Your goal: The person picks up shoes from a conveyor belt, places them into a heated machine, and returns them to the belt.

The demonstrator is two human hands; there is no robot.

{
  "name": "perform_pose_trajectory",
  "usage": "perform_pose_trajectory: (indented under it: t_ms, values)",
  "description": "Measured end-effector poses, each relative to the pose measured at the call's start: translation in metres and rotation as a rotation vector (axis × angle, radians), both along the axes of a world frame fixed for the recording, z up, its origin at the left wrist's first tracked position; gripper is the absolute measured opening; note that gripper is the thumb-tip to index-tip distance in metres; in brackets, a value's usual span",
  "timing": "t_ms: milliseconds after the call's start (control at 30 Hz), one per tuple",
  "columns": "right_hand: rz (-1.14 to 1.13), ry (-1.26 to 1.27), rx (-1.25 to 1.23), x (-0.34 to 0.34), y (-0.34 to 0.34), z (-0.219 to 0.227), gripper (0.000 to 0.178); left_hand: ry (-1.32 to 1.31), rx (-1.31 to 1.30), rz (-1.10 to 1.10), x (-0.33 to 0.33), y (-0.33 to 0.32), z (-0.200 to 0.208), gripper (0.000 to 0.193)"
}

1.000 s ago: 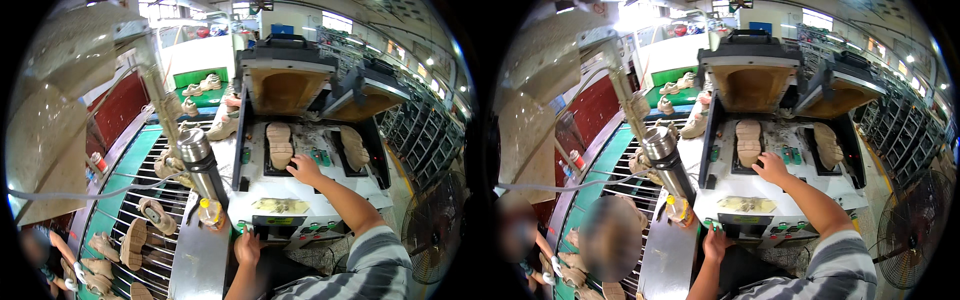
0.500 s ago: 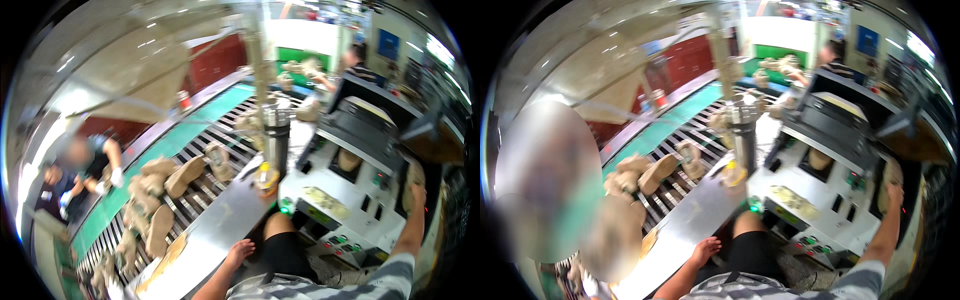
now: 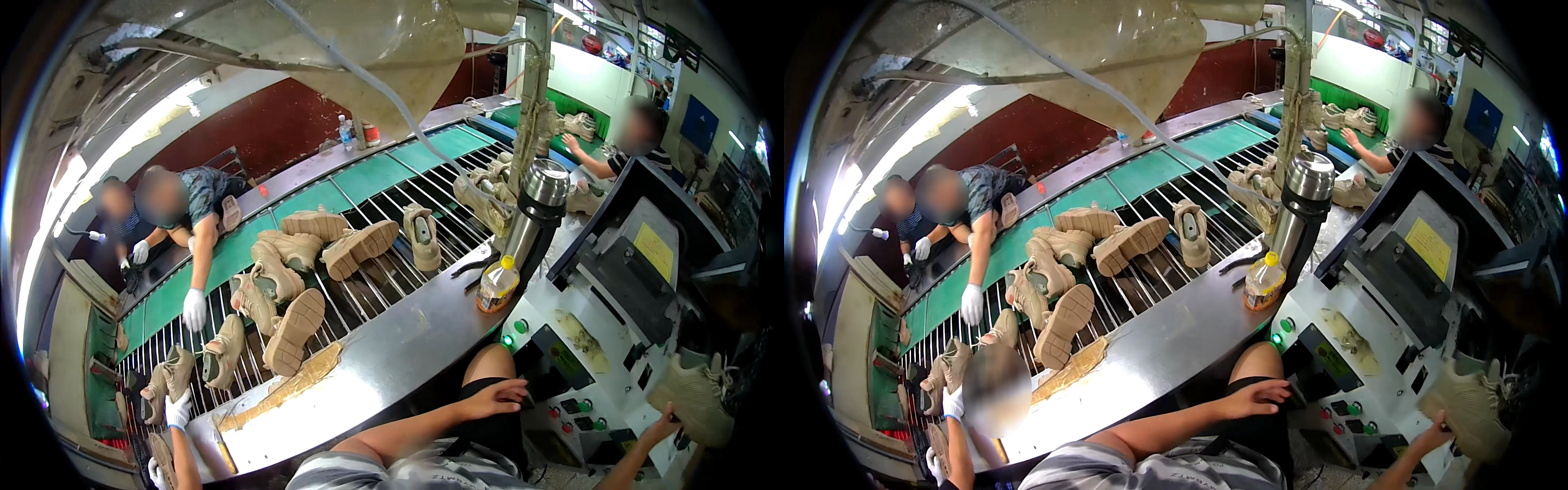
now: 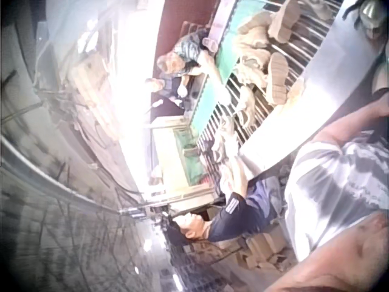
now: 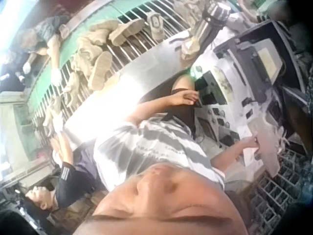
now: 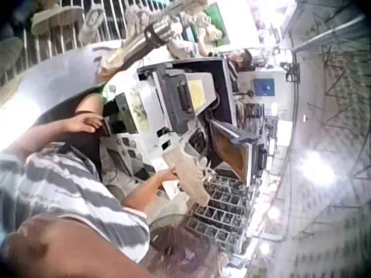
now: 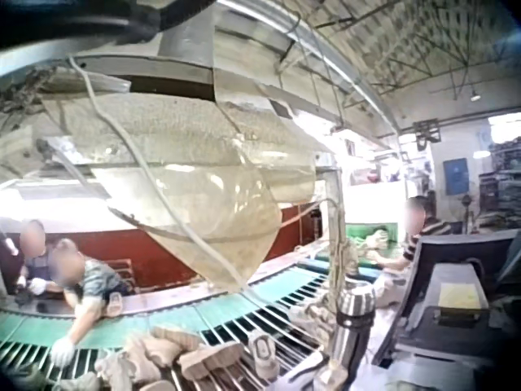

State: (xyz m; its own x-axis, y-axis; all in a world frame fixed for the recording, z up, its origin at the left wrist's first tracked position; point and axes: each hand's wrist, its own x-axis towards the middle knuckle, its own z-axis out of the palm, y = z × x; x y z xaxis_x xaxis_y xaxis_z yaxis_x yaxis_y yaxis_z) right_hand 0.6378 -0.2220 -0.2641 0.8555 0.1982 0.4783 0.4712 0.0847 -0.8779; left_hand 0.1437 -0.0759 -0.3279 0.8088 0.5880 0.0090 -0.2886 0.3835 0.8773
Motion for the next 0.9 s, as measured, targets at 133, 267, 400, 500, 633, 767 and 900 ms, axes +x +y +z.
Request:
perform_pose_trajectory:
  t_ms: [133, 267, 400, 500, 633, 767, 900]
  values:
    - [0.497, 0.321, 0.043, -0.173, 0.043, -0.030, 0.058, -0.421, 0.022, 0.060, -0.006, -0.001, 0.078, 0.092]
    - [1.422, -0.018, -0.142, -0.382, 0.109, 0.055, 0.062, -0.410, -0.272, 0.384, -0.114, 0.005, 0.031, 0.094]
    - [1.675, 0.480, -0.222, -0.480, 0.214, 0.008, 0.037, -0.343, -0.267, 1.089, -0.258, -0.029, 0.011, 0.089]
    - [1.715, 0.727, -0.532, -0.597, 0.315, -0.039, 0.064, -0.225, -0.291, 1.468, -0.325, -0.078, 0.005, 0.084]
    - [1.520, 1.052, -0.942, -0.768, 0.429, -0.088, 0.119, -0.009, -0.388, 1.657, -0.357, -0.126, 0.027, 0.080]
    - [1.082, 0.927, -0.867, -0.862, 0.517, -0.168, 0.134, 0.035, -0.480, 1.702, -0.361, -0.117, 0.048, 0.075]
    - [1.079, 1.026, -0.709, -0.883, 0.534, -0.162, 0.105, 0.055, -0.477, 1.768, -0.361, -0.105, 0.041, 0.071]
